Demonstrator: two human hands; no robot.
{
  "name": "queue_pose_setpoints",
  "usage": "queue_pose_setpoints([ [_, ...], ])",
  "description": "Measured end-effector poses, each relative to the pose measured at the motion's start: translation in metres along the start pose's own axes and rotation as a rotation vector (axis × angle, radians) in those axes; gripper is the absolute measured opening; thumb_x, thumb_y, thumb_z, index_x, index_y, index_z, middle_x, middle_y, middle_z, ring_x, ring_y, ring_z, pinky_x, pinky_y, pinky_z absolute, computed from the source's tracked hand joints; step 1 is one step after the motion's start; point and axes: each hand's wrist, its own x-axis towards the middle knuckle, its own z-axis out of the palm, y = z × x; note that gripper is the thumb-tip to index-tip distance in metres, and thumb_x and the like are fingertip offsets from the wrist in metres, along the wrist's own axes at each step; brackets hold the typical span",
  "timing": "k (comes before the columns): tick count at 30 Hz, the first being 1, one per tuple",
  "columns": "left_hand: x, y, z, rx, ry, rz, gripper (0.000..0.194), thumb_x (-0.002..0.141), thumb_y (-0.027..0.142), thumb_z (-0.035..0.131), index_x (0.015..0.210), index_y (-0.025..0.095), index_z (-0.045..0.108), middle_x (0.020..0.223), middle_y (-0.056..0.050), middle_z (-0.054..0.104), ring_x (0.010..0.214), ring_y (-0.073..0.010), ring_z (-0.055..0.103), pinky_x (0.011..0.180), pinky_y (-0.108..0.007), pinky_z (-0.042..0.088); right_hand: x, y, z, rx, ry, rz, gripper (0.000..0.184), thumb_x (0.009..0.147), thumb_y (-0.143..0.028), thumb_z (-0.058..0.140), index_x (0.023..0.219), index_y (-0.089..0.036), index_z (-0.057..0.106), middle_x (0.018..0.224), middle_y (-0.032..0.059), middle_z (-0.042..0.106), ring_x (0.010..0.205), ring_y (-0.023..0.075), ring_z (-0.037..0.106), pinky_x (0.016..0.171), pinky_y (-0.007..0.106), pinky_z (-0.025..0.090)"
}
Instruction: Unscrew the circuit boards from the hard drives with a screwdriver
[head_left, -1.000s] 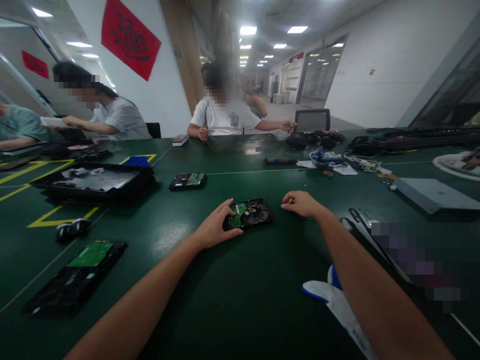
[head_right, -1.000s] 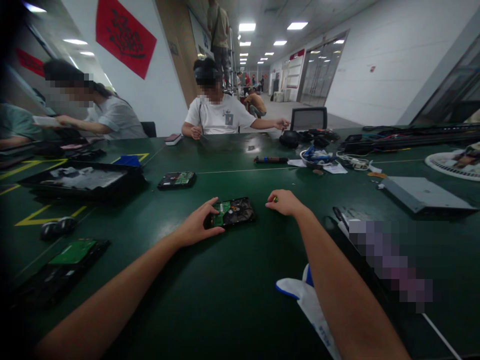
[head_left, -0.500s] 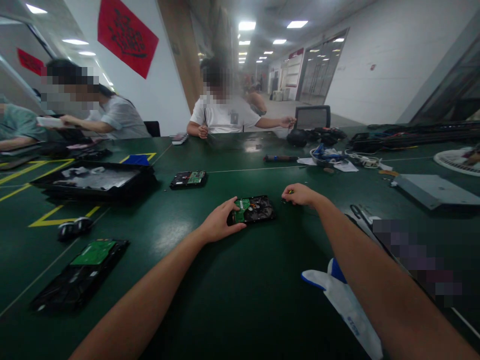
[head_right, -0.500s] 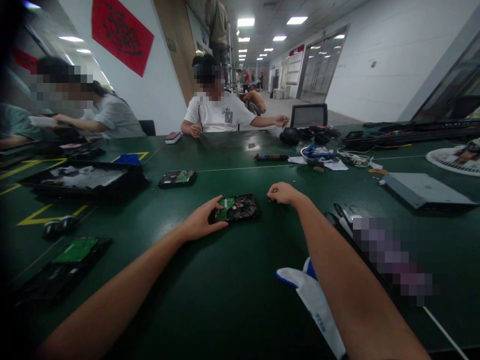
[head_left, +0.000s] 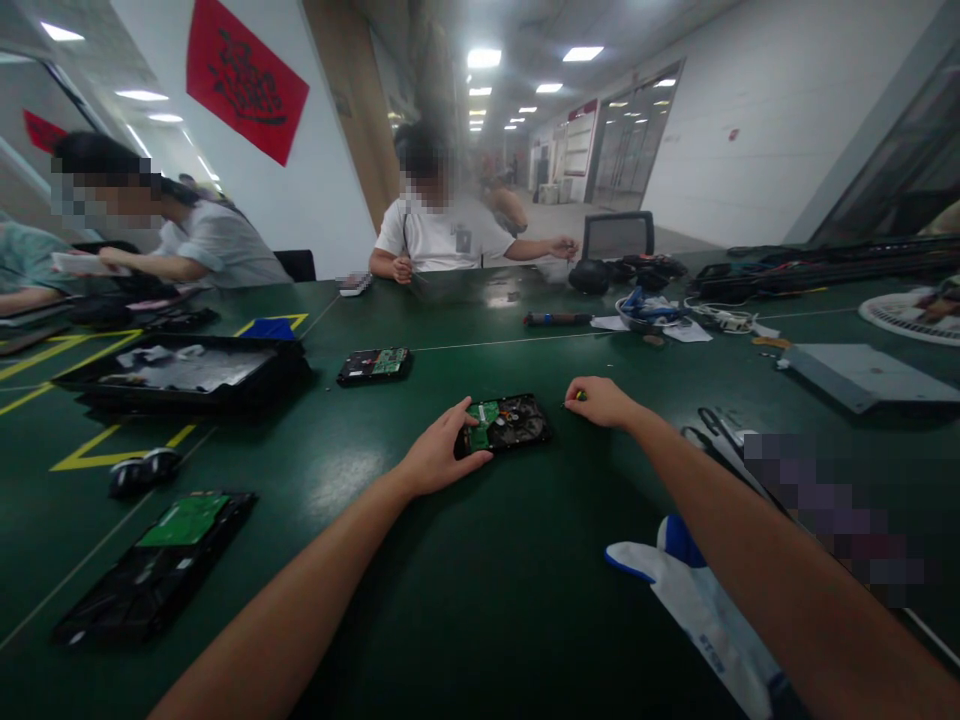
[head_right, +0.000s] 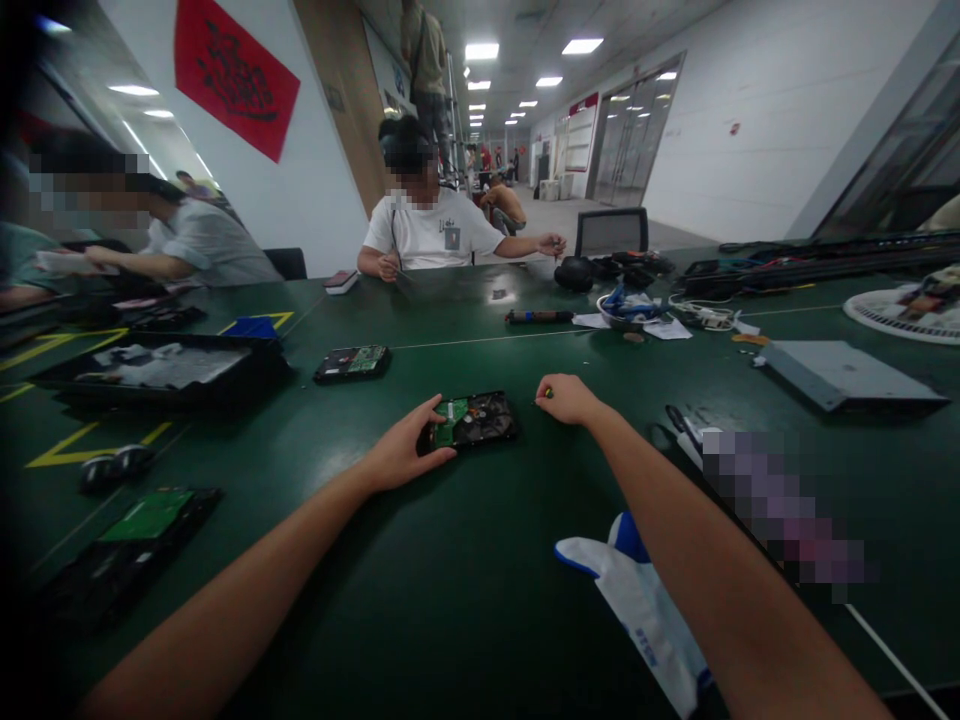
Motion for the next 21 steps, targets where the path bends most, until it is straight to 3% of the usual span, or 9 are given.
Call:
queue_pose_setpoints([
  [10, -0.001, 0.003, 0.0, 0.029, 0.057, 0.022, 0.057, 0.087, 0.058, 0.072, 0.13, 0.024, 0.056, 0.164, -0.016, 0.038, 0.153, -0.0345, 0.038, 0.121, -0.055, 0.04, -0.003, 0.008, -0.007, 0.071, 0.037, 0.047, 0.015, 0.093, -0.031, 0.065, 0.098, -0.022, 0.075, 0.112, 0.0057, 0.076, 0.104, 0.0206, 0.068, 0.091, 0.029, 0.05],
  [14, -0.002, 0.002, 0.001, 0.07, 0.1, -0.019, 0.067, 0.082, 0.063, 0.076, 0.133, 0.025, 0.058, 0.159, -0.015, 0.043, 0.147, -0.0369, 0.044, 0.12, -0.055, 0.041, -0.005, 0.011, -0.012, 0.052, 0.082, 0.1, 0.019, 0.091, -0.029, 0.063, 0.097, -0.018, 0.077, 0.104, 0.0081, 0.078, 0.094, 0.0214, 0.07, 0.086, 0.029, 0.05],
  [21, 0.0, -0.002, -0.005, 0.02, 0.053, -0.009, 0.069, 0.079, 0.062, 0.079, 0.134, 0.023, 0.059, 0.154, -0.015, 0.05, 0.142, -0.0343, 0.051, 0.119, -0.052, 0.043, -0.011, -0.008, -0.022, 0.012, 0.116, 0.045, 0.014, 0.083, -0.026, 0.068, 0.088, -0.02, 0.079, 0.102, 0.0065, 0.079, 0.094, 0.0233, 0.07, 0.085, 0.03, 0.05],
])
